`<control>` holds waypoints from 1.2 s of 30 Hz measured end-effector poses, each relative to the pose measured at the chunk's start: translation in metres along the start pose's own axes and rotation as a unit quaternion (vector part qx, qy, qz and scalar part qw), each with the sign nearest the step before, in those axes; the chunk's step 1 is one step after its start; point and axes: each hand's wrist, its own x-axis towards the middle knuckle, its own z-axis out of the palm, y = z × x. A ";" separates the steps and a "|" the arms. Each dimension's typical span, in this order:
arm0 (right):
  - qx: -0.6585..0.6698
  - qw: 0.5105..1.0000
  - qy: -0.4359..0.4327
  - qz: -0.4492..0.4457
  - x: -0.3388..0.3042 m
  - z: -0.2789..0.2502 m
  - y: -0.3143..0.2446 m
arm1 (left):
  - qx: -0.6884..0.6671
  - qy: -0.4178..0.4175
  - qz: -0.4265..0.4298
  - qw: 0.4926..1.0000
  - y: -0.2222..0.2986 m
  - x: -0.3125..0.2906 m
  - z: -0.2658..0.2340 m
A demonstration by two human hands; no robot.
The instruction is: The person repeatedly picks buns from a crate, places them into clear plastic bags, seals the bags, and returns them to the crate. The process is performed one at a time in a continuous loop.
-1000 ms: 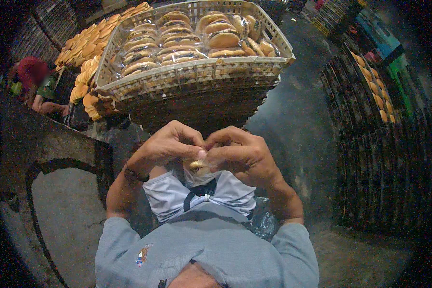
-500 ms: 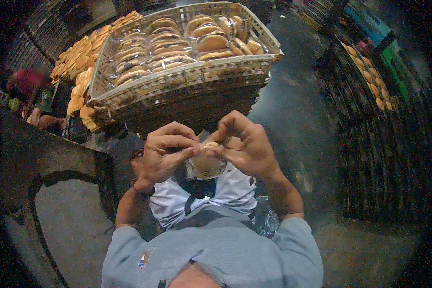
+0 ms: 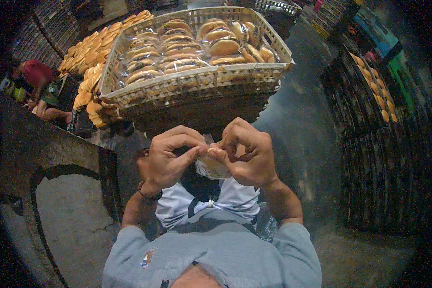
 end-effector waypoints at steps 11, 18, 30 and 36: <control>-0.135 0.988 0.023 -0.072 0.012 0.015 -0.003 | 0.139 0.091 0.095 0.982 0.010 0.000 -0.003; -0.128 0.990 0.008 -0.051 0.026 0.034 0.007 | 0.123 0.152 0.083 0.977 -0.002 -0.002 -0.014; -0.057 0.987 -0.085 -0.126 0.058 0.095 0.020 | -0.144 0.290 -0.072 0.943 -0.019 -0.043 -0.055; -0.077 0.976 -0.077 -0.190 0.051 0.133 0.036 | 0.272 0.262 0.058 0.924 -0.027 -0.079 -0.077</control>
